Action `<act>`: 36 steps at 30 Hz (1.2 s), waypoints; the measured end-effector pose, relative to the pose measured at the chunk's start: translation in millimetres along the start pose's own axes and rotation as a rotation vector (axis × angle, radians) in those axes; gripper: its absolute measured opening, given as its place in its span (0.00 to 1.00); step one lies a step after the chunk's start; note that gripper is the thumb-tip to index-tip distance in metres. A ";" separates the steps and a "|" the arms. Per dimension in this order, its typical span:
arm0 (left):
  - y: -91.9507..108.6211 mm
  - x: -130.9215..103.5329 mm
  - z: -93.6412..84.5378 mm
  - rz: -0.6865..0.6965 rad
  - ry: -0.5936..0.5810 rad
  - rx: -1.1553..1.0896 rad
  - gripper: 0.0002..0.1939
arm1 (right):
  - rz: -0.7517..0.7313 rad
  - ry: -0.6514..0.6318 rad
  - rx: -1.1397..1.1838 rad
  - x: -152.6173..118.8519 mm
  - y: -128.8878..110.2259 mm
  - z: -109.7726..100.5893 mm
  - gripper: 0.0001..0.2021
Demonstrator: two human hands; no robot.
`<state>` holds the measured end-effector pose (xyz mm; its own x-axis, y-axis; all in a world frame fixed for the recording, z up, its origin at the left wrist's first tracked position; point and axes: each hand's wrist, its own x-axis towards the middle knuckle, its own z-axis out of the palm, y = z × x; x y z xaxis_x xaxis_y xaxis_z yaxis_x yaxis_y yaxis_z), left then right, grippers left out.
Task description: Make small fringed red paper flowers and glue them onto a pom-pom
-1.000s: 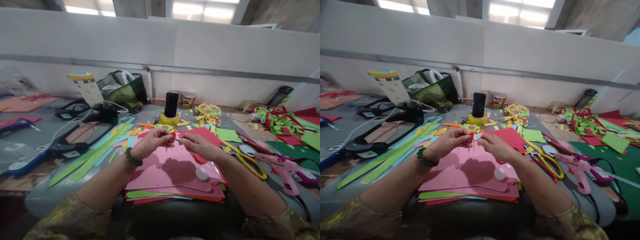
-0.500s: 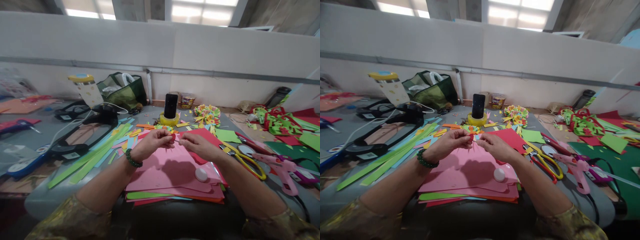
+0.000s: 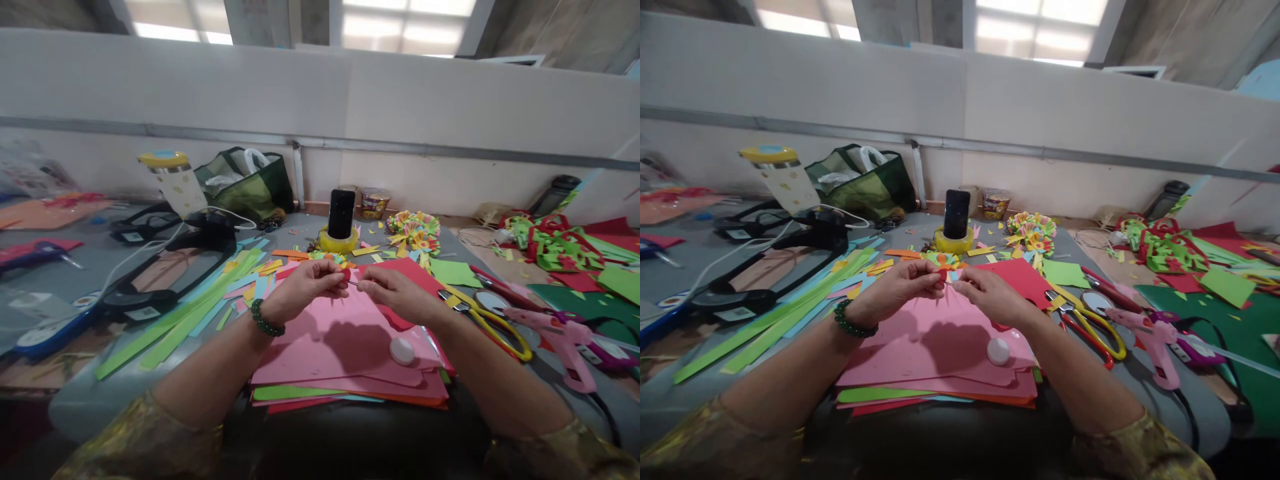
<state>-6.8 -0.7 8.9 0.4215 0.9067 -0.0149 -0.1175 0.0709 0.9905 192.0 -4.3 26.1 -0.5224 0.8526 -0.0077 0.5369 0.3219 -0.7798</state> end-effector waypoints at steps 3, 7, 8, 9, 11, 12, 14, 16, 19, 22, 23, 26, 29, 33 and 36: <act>-0.3 0.8 -0.5 -0.002 0.011 -0.023 0.21 | 0.012 -0.002 0.000 -1.8 -1.5 -3.1 0.19; 0.1 1.6 0.0 0.008 0.065 -0.063 0.23 | 0.018 -0.024 0.064 -2.0 -2.5 -10.1 0.23; 0.2 1.5 0.5 0.014 0.080 -0.071 0.23 | 0.011 -0.002 0.091 -0.9 -2.0 -10.7 0.23; 0.0 1.3 1.2 0.017 0.093 -0.078 0.23 | -0.001 0.036 0.122 0.6 -1.2 -10.2 0.22; -0.8 0.7 2.8 0.012 0.104 -0.087 0.23 | -0.029 0.123 0.181 4.2 1.0 -6.3 0.20; -1.5 0.5 3.6 0.007 0.104 -0.086 0.23 | -0.039 0.158 0.207 6.0 2.1 -3.2 0.19; -3.1 0.1 5.2 0.003 0.100 -0.074 0.22 | -0.047 0.192 0.240 8.9 4.1 3.7 0.19; -4.4 0.0 6.5 0.003 0.092 -0.052 0.21 | -0.045 0.213 0.242 10.3 5.7 9.4 0.19; -4.9 0.1 7.7 -0.007 0.079 -0.029 0.20 | -0.059 0.237 0.211 10.3 7.3 13.5 0.18; -4.1 0.0 8.0 -0.012 0.077 -0.017 0.19 | -0.068 0.245 0.184 9.5 7.9 13.8 0.17; -3.7 -0.1 8.0 -0.004 0.079 -0.015 0.19 | -0.066 0.243 0.184 9.4 7.9 13.7 0.17; -3.0 -0.1 8.1 0.033 0.087 -0.006 0.18 | -0.049 0.230 0.206 9.4 7.7 14.6 0.15; -3.0 0.0 8.1 0.047 0.087 0.012 0.17 | -0.038 0.218 0.240 9.3 7.5 16.4 0.13; -3.4 0.1 7.3 0.047 0.076 0.006 0.17 | -0.069 0.219 0.283 9.0 7.6 17.2 0.15; -4.0 0.1 6.8 0.050 0.077 0.003 0.16 | -0.075 0.213 0.298 8.9 7.4 16.2 0.15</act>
<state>-0.2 -3.8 5.8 0.3449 0.9383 0.0242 -0.1335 0.0235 0.9908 180.5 -0.9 10.1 -0.3866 0.9078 0.1627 0.2692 0.2798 -0.9216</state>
